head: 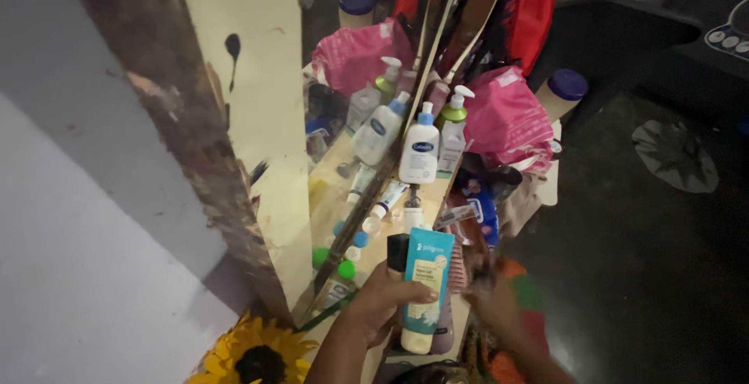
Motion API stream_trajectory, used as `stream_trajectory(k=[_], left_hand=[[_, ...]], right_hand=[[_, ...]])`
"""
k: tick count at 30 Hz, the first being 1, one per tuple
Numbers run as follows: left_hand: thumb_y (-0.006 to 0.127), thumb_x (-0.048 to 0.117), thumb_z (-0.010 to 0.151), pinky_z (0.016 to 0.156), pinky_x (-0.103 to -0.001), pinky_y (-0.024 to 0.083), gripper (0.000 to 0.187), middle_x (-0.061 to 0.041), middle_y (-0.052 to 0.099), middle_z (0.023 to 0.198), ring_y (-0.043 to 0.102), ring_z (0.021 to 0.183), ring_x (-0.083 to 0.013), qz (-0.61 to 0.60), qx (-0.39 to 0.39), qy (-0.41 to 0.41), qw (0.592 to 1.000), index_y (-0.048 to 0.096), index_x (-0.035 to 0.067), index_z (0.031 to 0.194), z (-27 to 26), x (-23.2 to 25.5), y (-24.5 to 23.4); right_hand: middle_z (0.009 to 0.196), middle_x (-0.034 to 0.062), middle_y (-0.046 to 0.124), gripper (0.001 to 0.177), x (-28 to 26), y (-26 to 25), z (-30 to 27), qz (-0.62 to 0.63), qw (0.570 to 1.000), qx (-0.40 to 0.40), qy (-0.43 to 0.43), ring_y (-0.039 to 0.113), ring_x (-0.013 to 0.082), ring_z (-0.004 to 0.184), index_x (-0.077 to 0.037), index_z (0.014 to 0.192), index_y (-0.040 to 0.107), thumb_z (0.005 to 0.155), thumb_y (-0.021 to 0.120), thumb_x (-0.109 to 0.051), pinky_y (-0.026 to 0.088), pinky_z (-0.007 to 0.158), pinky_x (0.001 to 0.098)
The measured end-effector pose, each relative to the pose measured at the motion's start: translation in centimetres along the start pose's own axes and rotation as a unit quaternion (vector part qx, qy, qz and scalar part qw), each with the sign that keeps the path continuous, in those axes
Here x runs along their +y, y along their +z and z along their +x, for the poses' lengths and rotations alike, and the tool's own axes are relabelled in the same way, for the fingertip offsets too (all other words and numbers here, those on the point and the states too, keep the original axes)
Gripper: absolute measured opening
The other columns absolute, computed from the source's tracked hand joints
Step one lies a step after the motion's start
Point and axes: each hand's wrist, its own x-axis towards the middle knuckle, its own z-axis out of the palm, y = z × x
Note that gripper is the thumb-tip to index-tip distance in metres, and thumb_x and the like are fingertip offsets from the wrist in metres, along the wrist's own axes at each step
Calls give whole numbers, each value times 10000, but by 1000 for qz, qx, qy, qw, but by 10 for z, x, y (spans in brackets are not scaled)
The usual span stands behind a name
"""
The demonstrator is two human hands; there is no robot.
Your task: The person picks up several bottles and tubes of toiletries from a dresser and packs them into a suitcase on a bed.
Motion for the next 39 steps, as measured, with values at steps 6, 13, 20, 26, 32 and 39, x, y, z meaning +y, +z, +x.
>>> stream_trajectory(k=[6, 13, 20, 26, 32, 39], left_hand=[[745, 31, 709, 765, -360, 595, 429, -81, 750, 960, 732, 844, -197, -9, 3, -14, 1000, 681, 30, 1133, 0, -1, 0], [730, 21, 708, 756, -350, 609, 433, -111, 748, 966, 740, 851, -209, 4, -3, 3, 1000, 673, 12, 1137, 1, -4, -1], [751, 63, 719, 677, -365, 597, 379, -128, 730, 894, 723, 767, -221, 29, 32, -3, 999, 692, -27, 1082, -7, -12, -14], [755, 78, 717, 625, -381, 605, 275, -115, 744, 812, 711, 691, -225, 7, 68, -6, 998, 739, -37, 966, -12, -14, -37], [760, 86, 728, 651, -382, 623, 261, -143, 752, 847, 739, 724, -251, -1, 50, 14, 999, 734, -48, 950, -12, -4, -20], [738, 54, 702, 785, -431, 649, 475, -152, 728, 989, 736, 865, -271, -93, 31, -5, 995, 648, -30, 1161, -91, 2, 49]], right_hand=[[1068, 161, 725, 617, 116, 41, -53, 0, 994, -18, 105, 693, 247, 905, -87, 1354, 613, 760, 776, -92, 548, 804, 383], [1027, 184, 721, 528, 161, 53, -41, 143, 987, 3, 70, 683, 250, 871, -54, 1326, 656, 803, 732, -62, 534, 781, 379], [978, 205, 686, 484, 120, 36, -59, 310, 939, -109, 99, 659, 256, 845, -30, 1306, 703, 823, 706, -13, 515, 747, 386], [1030, 191, 717, 510, 99, 8, -88, 199, 967, -131, 92, 686, 262, 923, -42, 1294, 698, 786, 736, -43, 532, 810, 375], [1050, 193, 732, 525, 96, -26, -124, 187, 969, -128, 96, 703, 280, 954, -38, 1277, 707, 756, 765, -62, 550, 832, 384], [1072, 196, 750, 545, 85, -72, -161, 178, 971, -135, 81, 722, 300, 991, -32, 1257, 718, 720, 800, -83, 571, 859, 395]])
